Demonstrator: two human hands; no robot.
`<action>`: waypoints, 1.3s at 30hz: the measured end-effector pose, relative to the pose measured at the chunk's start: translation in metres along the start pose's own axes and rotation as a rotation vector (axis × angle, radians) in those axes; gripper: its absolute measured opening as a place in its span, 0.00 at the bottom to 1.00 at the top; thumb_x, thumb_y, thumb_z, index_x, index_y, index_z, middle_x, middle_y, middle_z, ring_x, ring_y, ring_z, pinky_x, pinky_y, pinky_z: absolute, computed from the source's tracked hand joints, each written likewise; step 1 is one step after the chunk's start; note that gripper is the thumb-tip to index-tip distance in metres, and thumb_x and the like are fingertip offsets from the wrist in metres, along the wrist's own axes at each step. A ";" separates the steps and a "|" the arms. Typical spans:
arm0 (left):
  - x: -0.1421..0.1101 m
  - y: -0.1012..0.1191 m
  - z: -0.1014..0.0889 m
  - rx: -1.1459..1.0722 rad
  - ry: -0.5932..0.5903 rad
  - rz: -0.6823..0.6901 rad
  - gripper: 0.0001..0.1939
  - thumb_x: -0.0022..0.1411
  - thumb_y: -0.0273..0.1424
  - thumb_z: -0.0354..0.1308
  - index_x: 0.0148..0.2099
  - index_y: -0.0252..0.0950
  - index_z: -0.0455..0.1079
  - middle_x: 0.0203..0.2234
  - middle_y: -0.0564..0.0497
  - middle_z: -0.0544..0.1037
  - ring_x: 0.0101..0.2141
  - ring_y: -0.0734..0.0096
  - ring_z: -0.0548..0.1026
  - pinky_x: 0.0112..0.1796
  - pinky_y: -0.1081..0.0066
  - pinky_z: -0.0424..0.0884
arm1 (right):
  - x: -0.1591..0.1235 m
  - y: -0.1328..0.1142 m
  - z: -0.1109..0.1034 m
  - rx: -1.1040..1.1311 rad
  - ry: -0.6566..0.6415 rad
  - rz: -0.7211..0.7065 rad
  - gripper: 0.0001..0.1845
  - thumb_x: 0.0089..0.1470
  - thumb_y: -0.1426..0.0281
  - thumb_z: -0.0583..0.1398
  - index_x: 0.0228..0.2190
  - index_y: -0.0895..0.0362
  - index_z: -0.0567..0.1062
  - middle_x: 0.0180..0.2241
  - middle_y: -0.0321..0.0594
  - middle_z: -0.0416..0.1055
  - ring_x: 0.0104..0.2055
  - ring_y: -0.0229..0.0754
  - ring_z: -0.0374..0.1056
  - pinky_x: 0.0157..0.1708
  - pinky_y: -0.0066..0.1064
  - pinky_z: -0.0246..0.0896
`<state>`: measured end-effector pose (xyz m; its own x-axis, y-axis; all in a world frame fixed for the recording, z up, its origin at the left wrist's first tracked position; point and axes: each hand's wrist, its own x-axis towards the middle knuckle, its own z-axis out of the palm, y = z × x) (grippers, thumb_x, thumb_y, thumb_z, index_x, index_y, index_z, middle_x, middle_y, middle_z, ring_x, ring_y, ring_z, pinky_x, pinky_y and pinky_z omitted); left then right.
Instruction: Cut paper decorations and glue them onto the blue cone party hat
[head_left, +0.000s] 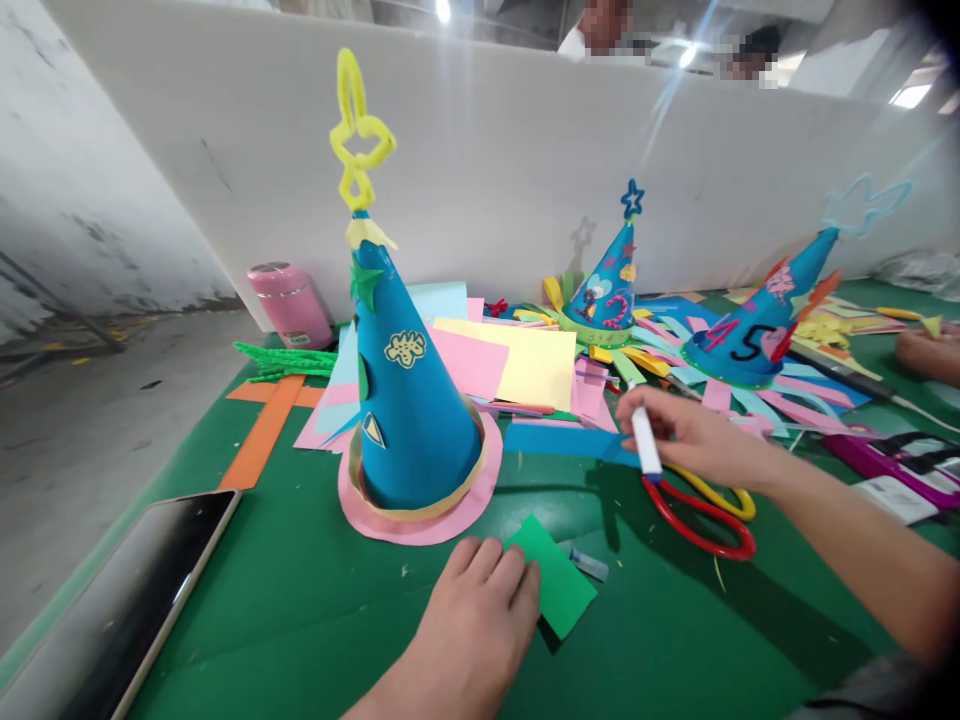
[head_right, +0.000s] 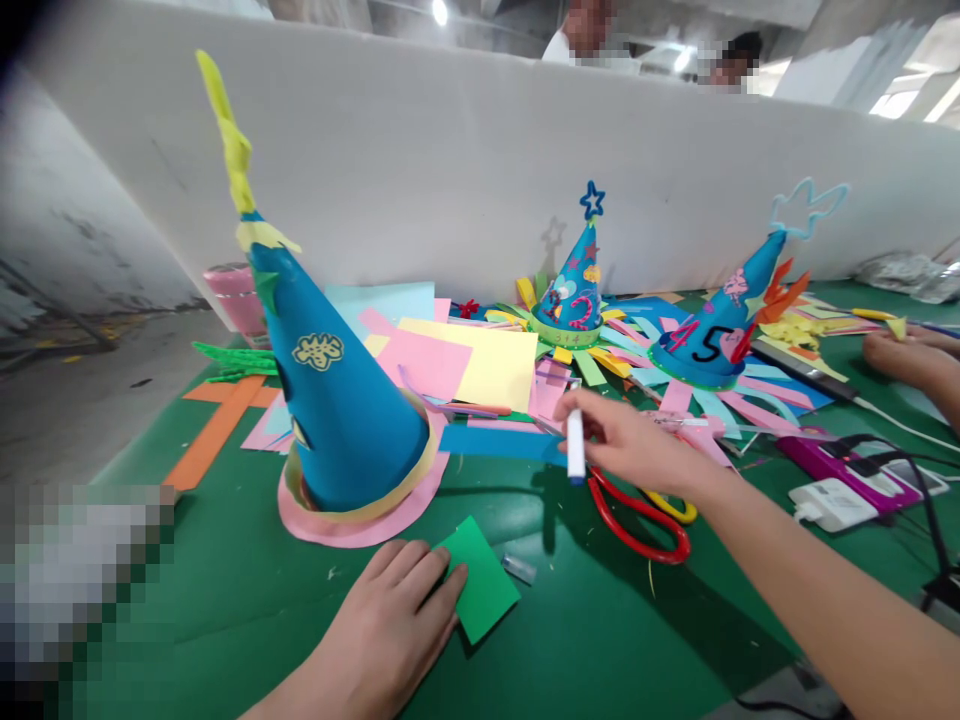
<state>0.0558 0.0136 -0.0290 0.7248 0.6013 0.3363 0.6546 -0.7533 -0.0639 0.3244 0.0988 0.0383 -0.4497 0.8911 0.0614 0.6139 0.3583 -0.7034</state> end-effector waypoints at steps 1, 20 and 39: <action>0.001 0.000 0.000 -0.002 -0.005 -0.002 0.10 0.55 0.26 0.51 0.40 0.33 0.67 0.28 0.47 0.71 0.29 0.63 0.67 0.27 0.64 0.64 | 0.002 0.004 -0.008 -0.001 0.052 0.004 0.09 0.47 0.74 0.54 0.33 0.53 0.62 0.29 0.33 0.64 0.28 0.38 0.64 0.28 0.29 0.63; 0.002 -0.005 -0.008 0.071 0.216 0.012 0.15 0.56 0.19 0.42 0.42 0.28 0.66 0.24 0.46 0.69 0.24 0.66 0.64 0.25 0.65 0.62 | -0.014 -0.032 0.069 0.060 0.378 -0.130 0.06 0.52 0.69 0.54 0.35 0.52 0.61 0.36 0.41 0.68 0.34 0.42 0.66 0.33 0.33 0.62; 0.031 0.024 -0.015 0.024 -0.069 0.100 0.18 0.59 0.21 0.46 0.52 0.27 0.59 0.31 0.47 0.69 0.31 0.64 0.66 0.30 0.64 0.62 | -0.004 -0.030 0.065 0.312 0.638 0.068 0.08 0.51 0.67 0.56 0.26 0.52 0.59 0.21 0.29 0.52 0.19 0.34 0.50 0.16 0.25 0.47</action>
<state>0.0908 0.0100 -0.0064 0.7992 0.5412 0.2615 0.5827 -0.8043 -0.1163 0.2658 0.0662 0.0126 0.1088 0.9321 0.3455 0.3700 0.2847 -0.8844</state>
